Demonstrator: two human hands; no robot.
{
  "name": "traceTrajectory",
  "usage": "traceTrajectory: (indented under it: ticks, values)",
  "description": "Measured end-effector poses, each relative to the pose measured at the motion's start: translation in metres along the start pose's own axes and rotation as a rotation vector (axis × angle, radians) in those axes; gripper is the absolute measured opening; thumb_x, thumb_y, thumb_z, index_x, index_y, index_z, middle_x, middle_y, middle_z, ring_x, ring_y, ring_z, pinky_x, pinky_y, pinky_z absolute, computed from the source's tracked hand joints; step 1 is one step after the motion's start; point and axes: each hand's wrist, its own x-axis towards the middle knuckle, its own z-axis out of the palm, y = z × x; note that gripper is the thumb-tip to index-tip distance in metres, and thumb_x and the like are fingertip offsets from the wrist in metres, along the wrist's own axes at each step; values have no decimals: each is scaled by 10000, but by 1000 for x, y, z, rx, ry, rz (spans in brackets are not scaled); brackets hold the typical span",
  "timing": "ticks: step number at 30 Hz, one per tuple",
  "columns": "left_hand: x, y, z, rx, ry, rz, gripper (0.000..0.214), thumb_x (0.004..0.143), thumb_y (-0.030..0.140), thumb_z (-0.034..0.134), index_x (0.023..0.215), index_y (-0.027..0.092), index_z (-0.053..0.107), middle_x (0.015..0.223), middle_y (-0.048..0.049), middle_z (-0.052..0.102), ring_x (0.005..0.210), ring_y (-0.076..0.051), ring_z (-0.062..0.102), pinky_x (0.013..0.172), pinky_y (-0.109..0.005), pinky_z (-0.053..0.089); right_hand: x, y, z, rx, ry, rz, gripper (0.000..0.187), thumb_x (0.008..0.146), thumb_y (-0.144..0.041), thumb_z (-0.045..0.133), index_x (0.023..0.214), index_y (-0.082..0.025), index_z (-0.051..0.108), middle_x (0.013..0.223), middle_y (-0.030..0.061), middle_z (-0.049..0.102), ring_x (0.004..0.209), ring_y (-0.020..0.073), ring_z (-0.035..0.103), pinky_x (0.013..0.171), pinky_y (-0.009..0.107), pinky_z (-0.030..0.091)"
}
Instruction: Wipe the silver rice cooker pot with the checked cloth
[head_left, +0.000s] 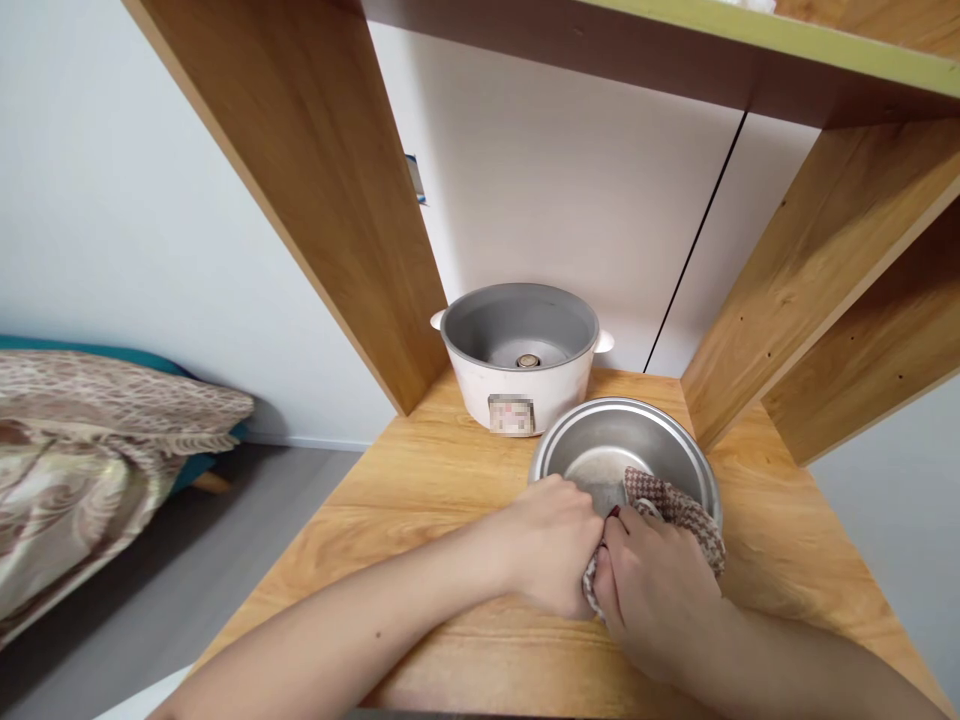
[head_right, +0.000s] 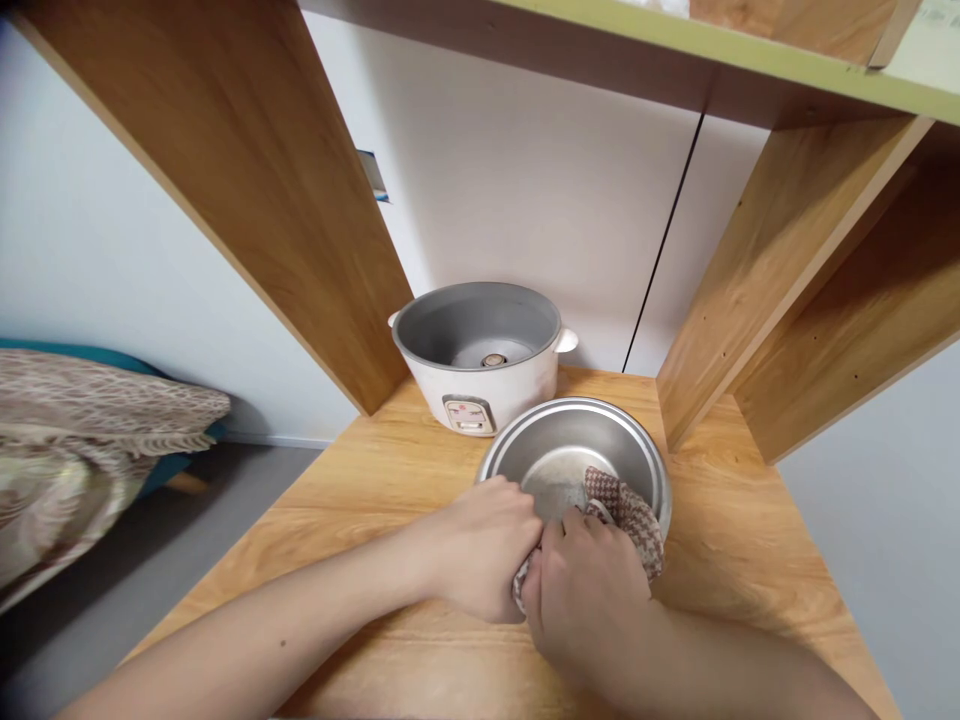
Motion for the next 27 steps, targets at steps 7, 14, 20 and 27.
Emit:
traceTrajectory:
  ticks: [7,14,20,27]
  values:
    - [0,-1,-1,-15,-6,4,226,664,379,584,574,195,679,597,-127,697,564,-325,687,521,-410,520,0,-3,2,4,0,19,230,954,-250,416,928,-189,636,903,99,661,742,258,626,621,366,414]
    - [0,-2,2,-25,1,10,193,641,375,594,555,209,645,596,-108,700,565,-316,691,504,-389,498,-1,-4,6,1,25,28,206,945,-258,440,913,-174,625,878,100,650,718,236,618,598,341,403]
    - [1,-3,3,-15,3,15,206,651,383,583,545,212,626,594,-108,702,565,-312,692,501,-386,489,0,-4,9,22,61,8,213,946,-243,430,893,-171,623,860,102,635,720,236,607,603,344,407]
    - [0,-3,4,-15,26,24,202,652,370,580,535,209,609,582,-105,697,553,-310,691,486,-377,474,-1,-3,13,22,90,4,222,960,-256,428,886,-164,616,860,102,627,716,224,594,615,332,413]
